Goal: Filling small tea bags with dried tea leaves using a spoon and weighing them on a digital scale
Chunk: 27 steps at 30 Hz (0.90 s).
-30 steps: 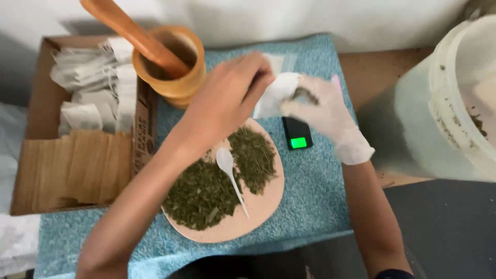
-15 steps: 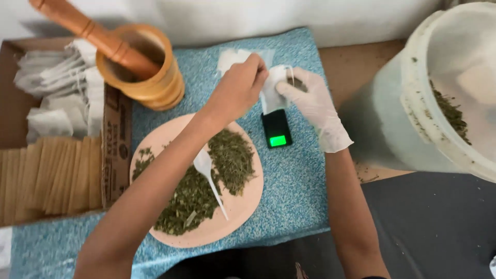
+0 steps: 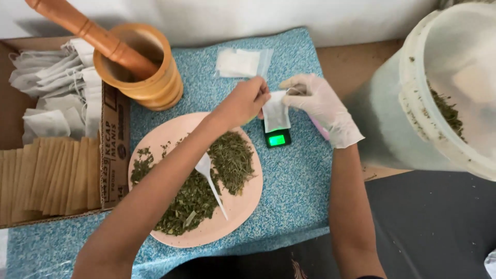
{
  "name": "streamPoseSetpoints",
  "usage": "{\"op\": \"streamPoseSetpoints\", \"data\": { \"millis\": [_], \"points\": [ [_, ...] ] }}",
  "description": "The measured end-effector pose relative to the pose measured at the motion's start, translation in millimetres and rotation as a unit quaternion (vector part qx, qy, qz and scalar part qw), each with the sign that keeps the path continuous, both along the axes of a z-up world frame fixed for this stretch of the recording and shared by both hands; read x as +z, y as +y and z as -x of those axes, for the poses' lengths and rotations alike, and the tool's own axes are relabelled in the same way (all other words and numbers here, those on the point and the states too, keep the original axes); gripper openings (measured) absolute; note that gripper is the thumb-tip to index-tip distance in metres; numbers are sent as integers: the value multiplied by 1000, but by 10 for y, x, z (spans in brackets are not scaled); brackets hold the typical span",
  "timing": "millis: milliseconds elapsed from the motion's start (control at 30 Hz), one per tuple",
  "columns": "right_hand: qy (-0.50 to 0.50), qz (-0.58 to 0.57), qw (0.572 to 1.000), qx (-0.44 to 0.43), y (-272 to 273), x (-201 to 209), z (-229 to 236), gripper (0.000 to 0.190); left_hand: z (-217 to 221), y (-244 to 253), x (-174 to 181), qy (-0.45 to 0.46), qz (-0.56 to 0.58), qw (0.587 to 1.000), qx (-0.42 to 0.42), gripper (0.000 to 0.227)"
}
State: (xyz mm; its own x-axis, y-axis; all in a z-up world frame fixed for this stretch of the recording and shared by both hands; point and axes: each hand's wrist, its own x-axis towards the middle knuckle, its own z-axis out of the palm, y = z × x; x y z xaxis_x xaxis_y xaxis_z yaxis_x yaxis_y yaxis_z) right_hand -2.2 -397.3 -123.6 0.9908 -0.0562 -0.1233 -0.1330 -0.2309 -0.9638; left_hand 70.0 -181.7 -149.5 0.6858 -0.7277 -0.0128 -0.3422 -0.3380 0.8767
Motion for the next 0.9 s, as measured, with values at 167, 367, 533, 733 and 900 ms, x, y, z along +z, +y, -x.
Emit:
{"op": "streamPoseSetpoints", "data": {
  "millis": [167,367,533,733,900],
  "points": [
    [2,42,999,28,-57,9,-26,37,-98,-22,-165,-25,6,1000,1,14],
    [22,90,995,32,121,323,98,33,-144,-50,-241,-85,-39,996,9,8],
    [29,87,995,31,139,258,143,32,-128,-48,-274,-91,-69,993,7,8],
    [13,128,991,45,139,274,147,33,-124,-54,-321,-112,-90,989,25,6],
    [-17,180,982,55,91,218,47,33,-66,-30,-279,-116,-89,989,31,8]
  ]
}}
